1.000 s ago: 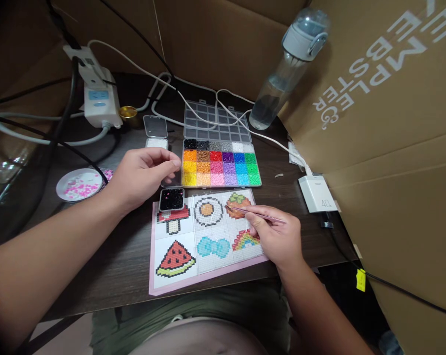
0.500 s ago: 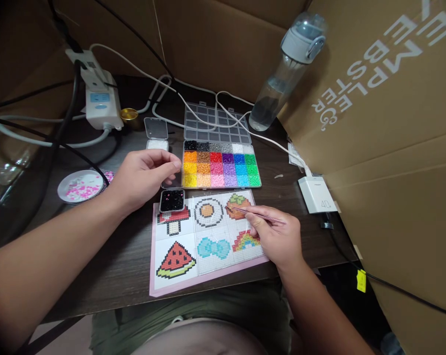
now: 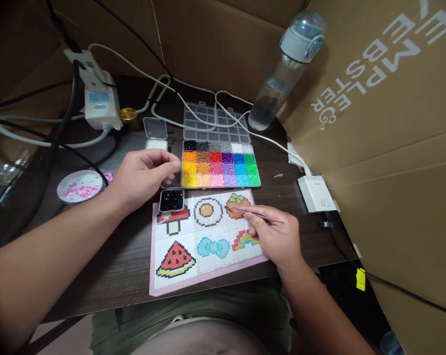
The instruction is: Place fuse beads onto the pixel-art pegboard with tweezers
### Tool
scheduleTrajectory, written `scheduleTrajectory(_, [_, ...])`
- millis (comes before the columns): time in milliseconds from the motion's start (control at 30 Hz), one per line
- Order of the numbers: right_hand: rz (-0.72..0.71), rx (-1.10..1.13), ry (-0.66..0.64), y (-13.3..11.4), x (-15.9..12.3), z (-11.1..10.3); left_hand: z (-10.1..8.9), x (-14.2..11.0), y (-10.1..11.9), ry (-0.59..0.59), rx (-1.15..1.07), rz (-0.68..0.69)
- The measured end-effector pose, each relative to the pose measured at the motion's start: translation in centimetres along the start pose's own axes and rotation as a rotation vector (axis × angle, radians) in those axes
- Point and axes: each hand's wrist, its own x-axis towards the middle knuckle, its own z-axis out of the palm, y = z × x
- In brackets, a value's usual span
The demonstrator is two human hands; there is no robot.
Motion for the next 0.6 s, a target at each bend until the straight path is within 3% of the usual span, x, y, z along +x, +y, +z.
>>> scheduleTrajectory(600, [0.008,0.014,0.0,-0.28,-0.13,-0.11,0.03,0.02,-0.07,-0.002,-0.003,-0.008])
